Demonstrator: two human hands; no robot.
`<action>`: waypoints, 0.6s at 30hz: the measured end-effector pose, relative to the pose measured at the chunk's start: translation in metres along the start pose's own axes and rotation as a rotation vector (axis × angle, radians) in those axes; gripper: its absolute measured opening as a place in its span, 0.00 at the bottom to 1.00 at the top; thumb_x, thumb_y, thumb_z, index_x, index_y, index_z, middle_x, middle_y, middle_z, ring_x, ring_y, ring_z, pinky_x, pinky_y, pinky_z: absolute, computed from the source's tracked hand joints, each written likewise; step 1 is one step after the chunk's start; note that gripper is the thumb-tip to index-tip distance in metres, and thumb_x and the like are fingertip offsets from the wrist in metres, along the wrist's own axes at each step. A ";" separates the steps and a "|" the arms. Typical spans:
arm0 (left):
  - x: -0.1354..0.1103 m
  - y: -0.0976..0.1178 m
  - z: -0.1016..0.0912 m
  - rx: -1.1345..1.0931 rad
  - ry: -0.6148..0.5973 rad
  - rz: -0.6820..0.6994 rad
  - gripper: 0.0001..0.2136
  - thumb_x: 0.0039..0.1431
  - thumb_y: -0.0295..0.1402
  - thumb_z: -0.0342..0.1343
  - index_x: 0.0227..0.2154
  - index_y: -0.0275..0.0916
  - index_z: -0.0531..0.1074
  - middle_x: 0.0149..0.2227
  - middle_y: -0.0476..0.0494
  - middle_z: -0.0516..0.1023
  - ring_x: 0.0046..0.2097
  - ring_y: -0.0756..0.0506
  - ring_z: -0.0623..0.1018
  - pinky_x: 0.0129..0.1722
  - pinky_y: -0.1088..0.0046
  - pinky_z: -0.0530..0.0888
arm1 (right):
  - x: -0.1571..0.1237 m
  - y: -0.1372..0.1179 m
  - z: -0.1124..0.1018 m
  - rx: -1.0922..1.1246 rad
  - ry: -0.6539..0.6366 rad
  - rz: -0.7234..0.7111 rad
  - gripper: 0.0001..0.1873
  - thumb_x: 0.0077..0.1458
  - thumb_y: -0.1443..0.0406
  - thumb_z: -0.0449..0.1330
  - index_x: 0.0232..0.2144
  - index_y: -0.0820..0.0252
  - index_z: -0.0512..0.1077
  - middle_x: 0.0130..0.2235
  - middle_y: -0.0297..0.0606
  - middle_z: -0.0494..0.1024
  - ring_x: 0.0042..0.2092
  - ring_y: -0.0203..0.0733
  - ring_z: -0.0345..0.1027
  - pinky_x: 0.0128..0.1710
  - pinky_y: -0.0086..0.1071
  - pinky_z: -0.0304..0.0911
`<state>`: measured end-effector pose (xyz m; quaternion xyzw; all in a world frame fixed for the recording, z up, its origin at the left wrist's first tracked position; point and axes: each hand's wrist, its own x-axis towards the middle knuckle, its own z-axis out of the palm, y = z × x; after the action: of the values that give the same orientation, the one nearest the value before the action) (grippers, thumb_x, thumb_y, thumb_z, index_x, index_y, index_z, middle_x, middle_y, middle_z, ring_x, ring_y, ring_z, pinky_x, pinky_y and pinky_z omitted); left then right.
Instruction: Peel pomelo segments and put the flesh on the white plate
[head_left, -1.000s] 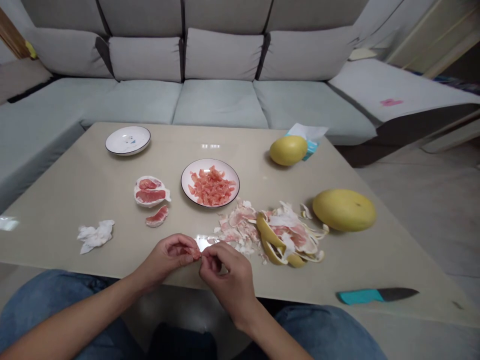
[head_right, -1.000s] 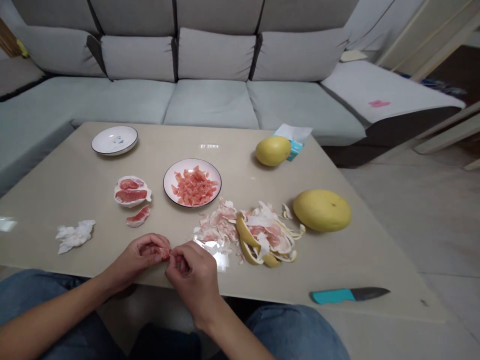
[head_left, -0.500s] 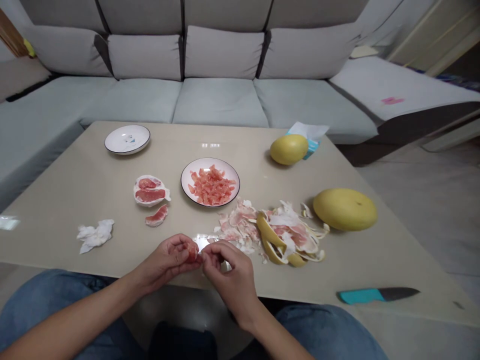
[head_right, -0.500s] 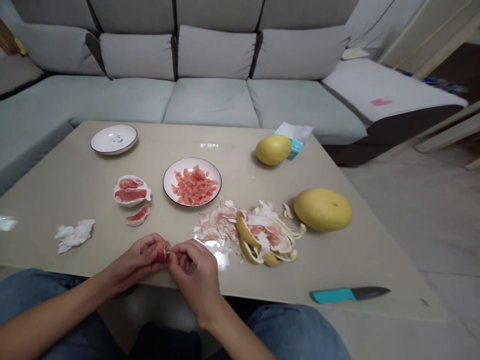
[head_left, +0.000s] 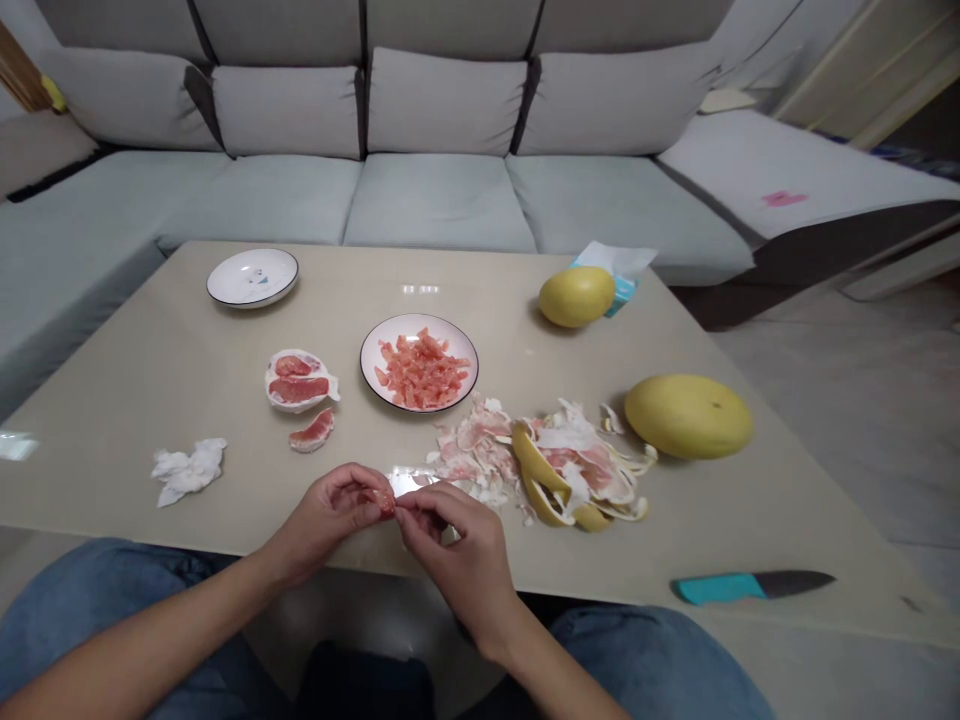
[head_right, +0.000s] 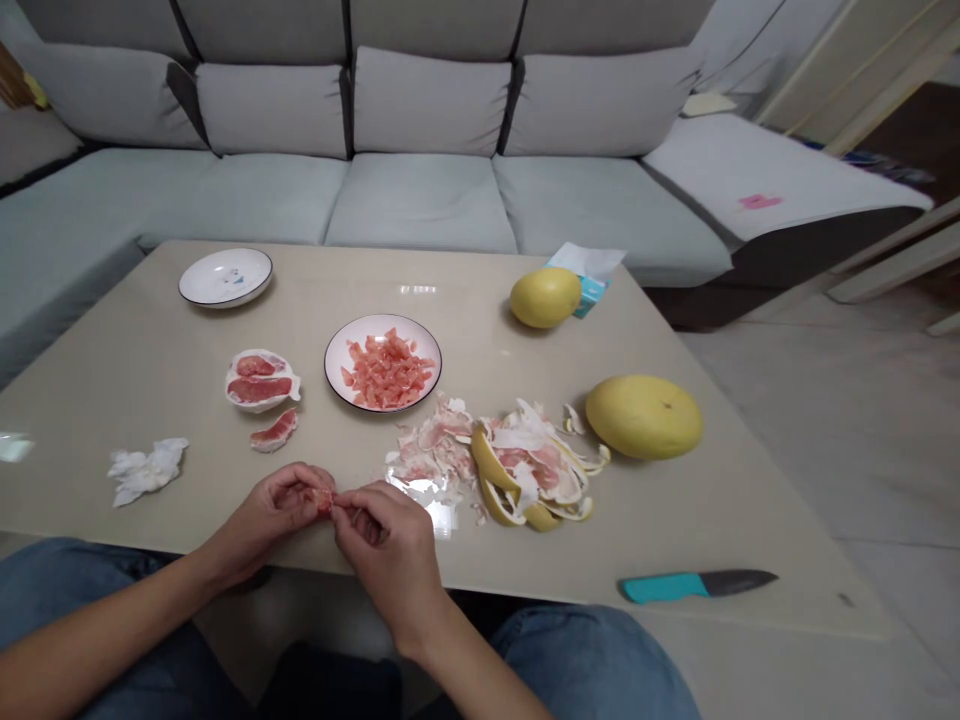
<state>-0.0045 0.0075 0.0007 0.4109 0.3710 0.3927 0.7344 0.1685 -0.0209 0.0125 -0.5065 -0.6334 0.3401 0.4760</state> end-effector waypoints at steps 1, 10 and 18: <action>0.001 0.000 -0.001 0.035 -0.003 0.029 0.04 0.53 0.27 0.63 0.32 0.36 0.75 0.35 0.45 0.76 0.39 0.49 0.75 0.43 0.73 0.71 | -0.001 0.000 -0.001 -0.015 -0.004 -0.015 0.05 0.54 0.70 0.59 0.31 0.58 0.76 0.25 0.34 0.74 0.25 0.34 0.64 0.23 0.27 0.60; 0.002 -0.004 0.001 0.125 0.001 0.073 0.04 0.49 0.26 0.65 0.29 0.37 0.76 0.33 0.46 0.76 0.38 0.47 0.76 0.41 0.72 0.71 | -0.004 0.003 0.004 -0.228 0.042 -0.086 0.07 0.47 0.74 0.56 0.22 0.58 0.69 0.21 0.30 0.66 0.22 0.32 0.58 0.22 0.26 0.54; -0.004 -0.008 0.005 -0.128 -0.012 -0.112 0.05 0.52 0.29 0.65 0.32 0.36 0.75 0.35 0.46 0.75 0.38 0.49 0.74 0.41 0.74 0.70 | -0.003 -0.003 0.004 -0.173 0.035 -0.070 0.08 0.44 0.75 0.55 0.21 0.58 0.67 0.20 0.28 0.65 0.21 0.31 0.57 0.21 0.24 0.54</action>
<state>0.0000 -0.0002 -0.0033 0.3440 0.3630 0.3713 0.7824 0.1639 -0.0239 0.0129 -0.5294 -0.6692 0.2582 0.4531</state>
